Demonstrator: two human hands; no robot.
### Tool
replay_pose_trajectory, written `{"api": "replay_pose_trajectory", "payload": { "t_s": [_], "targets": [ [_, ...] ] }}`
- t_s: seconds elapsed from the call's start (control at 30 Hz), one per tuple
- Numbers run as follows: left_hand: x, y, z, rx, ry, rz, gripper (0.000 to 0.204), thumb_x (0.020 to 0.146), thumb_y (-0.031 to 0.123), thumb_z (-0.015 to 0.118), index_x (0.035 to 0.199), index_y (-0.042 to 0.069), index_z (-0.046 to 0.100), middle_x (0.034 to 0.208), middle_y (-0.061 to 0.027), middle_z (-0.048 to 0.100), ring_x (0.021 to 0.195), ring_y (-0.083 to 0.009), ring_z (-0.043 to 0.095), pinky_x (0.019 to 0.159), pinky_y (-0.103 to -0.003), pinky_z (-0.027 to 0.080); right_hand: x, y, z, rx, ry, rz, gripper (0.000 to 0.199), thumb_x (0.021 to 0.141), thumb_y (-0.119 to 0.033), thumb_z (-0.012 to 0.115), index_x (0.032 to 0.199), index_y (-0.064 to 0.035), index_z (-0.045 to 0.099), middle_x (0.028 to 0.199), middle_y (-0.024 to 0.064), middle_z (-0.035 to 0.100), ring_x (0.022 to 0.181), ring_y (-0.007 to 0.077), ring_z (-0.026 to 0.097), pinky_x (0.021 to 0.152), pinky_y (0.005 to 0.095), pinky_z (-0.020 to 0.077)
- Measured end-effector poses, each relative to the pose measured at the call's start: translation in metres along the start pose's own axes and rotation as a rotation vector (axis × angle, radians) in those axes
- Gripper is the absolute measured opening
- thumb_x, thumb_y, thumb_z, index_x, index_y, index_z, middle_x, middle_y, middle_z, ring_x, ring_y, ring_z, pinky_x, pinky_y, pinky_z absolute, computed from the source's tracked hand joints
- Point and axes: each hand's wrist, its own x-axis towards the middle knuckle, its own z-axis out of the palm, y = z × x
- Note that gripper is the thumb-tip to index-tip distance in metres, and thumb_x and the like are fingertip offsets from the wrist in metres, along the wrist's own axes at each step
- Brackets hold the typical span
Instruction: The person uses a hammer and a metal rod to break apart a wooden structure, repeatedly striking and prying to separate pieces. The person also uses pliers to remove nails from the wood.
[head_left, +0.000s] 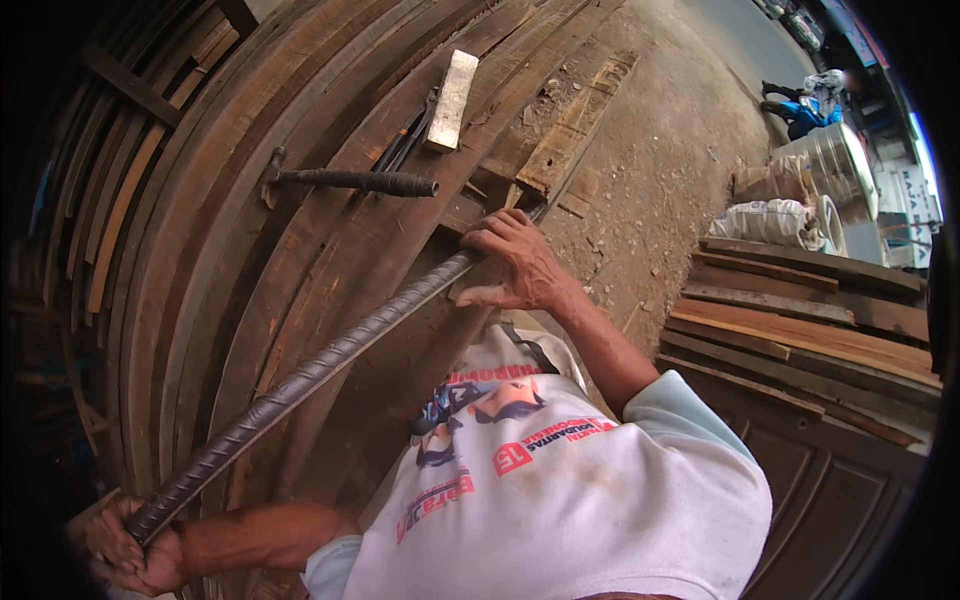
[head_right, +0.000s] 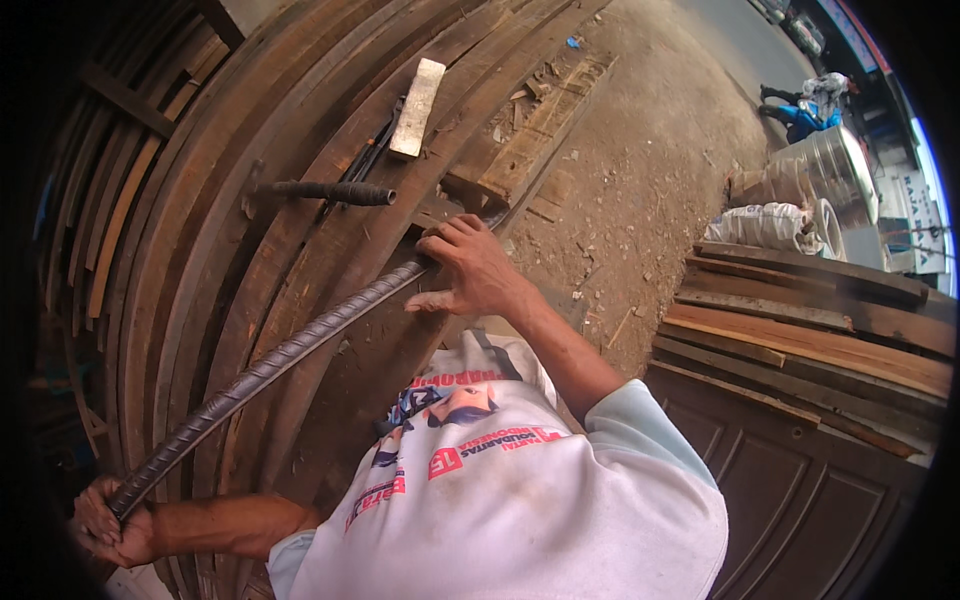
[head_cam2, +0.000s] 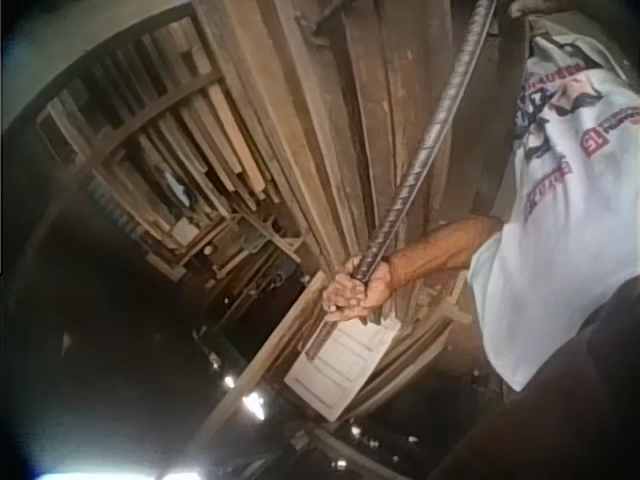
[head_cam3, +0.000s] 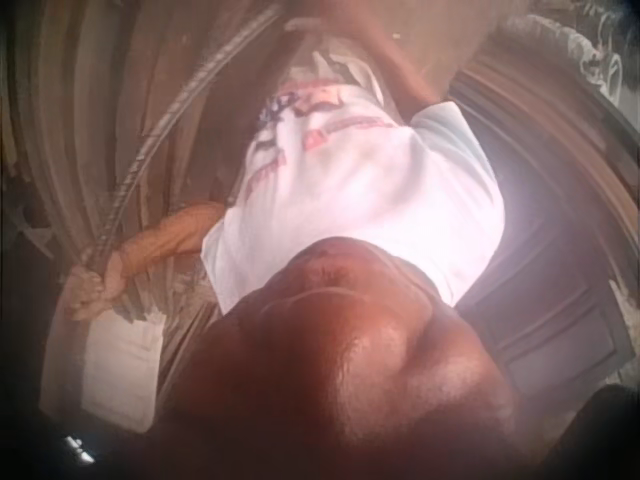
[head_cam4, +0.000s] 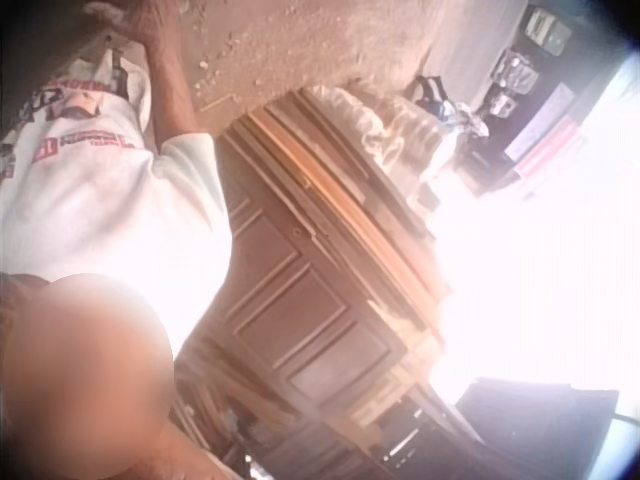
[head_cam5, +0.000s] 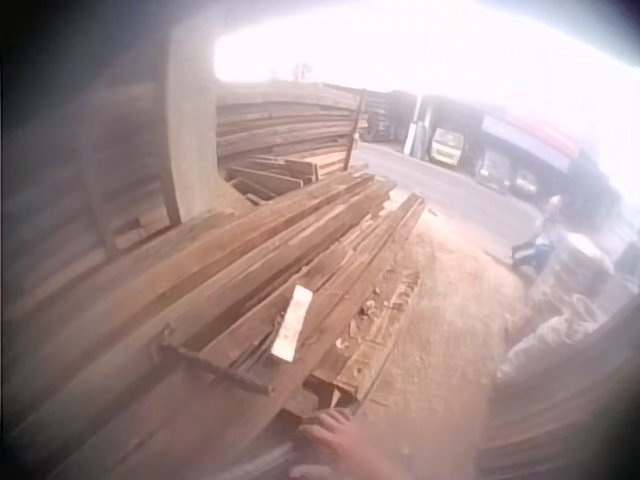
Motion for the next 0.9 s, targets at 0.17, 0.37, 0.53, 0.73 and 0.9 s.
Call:
{"api": "replay_pose_trajectory", "payload": {
  "t_s": [0.17, 0.37, 0.53, 0.73, 0.9],
  "targets": [
    [-0.210, 0.000, -0.080, -0.125, 0.453, -0.097, 0.022, 0.100, 0.020, 0.055, 0.082, 0.010, 0.047, 0.058, 0.0031, 0.041, 0.049, -0.0076, 0.038, 0.056, -0.024, 0.037, 0.002, 0.028, -0.016, -0.332, 0.139, 0.088, 0.061, 0.089, -0.052, 0.076, 0.129, -0.0073, 0.063, 0.124, 0.0163, 0.063, 0.117, 0.0361, 0.059, 0.104, 0.0486, 0.0443],
    [-0.321, -0.009, -0.048, -0.184, 0.646, 0.038, 0.030, 0.107, 0.030, 0.050, 0.086, 0.009, 0.050, 0.059, 0.0022, 0.040, 0.048, -0.0069, 0.036, 0.053, -0.024, 0.036, 0.048, 0.034, -0.019, -0.404, -0.081, 0.096, 0.047, 0.096, -0.043, 0.071, 0.128, -0.0079, 0.066, 0.125, 0.0159, 0.064, 0.122, 0.0377, 0.057, 0.105, 0.0483, 0.0416],
    [-0.313, -0.004, -0.029, -0.207, 0.692, 0.135, 0.026, 0.105, 0.023, 0.053, 0.084, 0.007, 0.051, 0.058, 0.0018, 0.040, 0.046, -0.0074, 0.036, 0.048, -0.022, 0.035, 0.058, 0.050, 0.005, -0.496, -0.149, 0.007, 0.039, 0.090, -0.029, 0.076, 0.122, -0.0085, 0.067, 0.128, 0.0133, 0.064, 0.124, 0.0343, 0.057, 0.107, 0.0474, 0.0396],
    [-0.316, 0.004, -0.044, -0.168, 0.723, 0.093, 0.028, 0.105, 0.024, 0.053, 0.082, 0.008, 0.048, 0.058, 0.0013, 0.041, 0.045, -0.0074, 0.036, 0.048, -0.023, 0.034, 0.060, 0.069, 0.003, -0.447, -0.076, -0.133, 0.039, 0.088, -0.028, 0.077, 0.121, -0.0088, 0.067, 0.128, 0.0134, 0.062, 0.124, 0.0345, 0.056, 0.107, 0.0477, 0.0393],
    [-0.318, 0.010, -0.047, -0.091, 0.681, 0.048, 0.029, 0.105, 0.028, 0.053, 0.084, 0.009, 0.048, 0.060, 0.0026, 0.041, 0.045, -0.0069, 0.034, 0.047, -0.024, 0.033, 0.034, 0.029, 0.007, -0.198, -0.259, -0.170, 0.042, 0.093, -0.039, 0.075, 0.117, -0.0055, 0.068, 0.121, 0.0149, 0.064, 0.120, 0.0354, 0.058, 0.107, 0.0484, 0.0429]
  ]
}}
